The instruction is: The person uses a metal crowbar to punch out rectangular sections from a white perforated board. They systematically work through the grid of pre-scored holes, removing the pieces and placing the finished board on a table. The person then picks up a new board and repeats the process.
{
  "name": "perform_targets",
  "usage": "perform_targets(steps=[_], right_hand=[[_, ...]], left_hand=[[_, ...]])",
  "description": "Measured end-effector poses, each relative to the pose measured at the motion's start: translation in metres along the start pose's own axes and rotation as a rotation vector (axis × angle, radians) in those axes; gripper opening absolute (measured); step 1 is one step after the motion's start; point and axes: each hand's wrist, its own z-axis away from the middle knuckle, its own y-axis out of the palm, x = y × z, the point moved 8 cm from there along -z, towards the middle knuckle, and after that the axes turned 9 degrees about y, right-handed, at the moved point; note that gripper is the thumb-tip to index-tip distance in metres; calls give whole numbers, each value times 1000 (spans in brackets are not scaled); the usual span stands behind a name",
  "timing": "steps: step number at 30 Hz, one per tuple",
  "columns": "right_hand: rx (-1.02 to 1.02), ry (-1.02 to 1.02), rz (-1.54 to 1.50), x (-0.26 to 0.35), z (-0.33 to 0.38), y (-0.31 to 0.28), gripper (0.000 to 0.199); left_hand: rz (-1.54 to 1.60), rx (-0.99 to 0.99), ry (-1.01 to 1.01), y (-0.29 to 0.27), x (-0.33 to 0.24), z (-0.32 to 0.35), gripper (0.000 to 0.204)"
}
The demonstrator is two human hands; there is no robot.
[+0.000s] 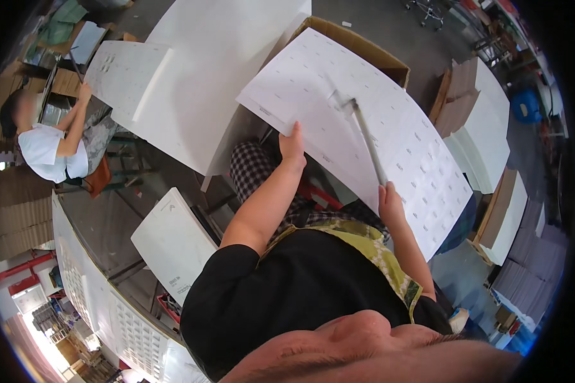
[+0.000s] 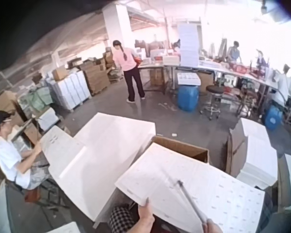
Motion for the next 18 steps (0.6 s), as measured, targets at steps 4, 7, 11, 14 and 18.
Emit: perform_targets(steps=[4,7,11,14,18], right_hand=[[-111,-5,-277,6,4,-20,23],[-298,-341,-517,23,22,-45,18],[-212,-134,-346,6,16,-23,25],[-151,30,-632,-19,11,-18,24],[-143,62,-691,-39,11,-30,24]], left_hand=[[-25,-34,1,-2,-2,3,46],[-16,-33,-3,-1,-2,4,47],[-37,-17,-33,-4,5,2,50],[-85,-35,-129,-18,11,2,58],[-259,-260,180,-49,-39,-1,64]])
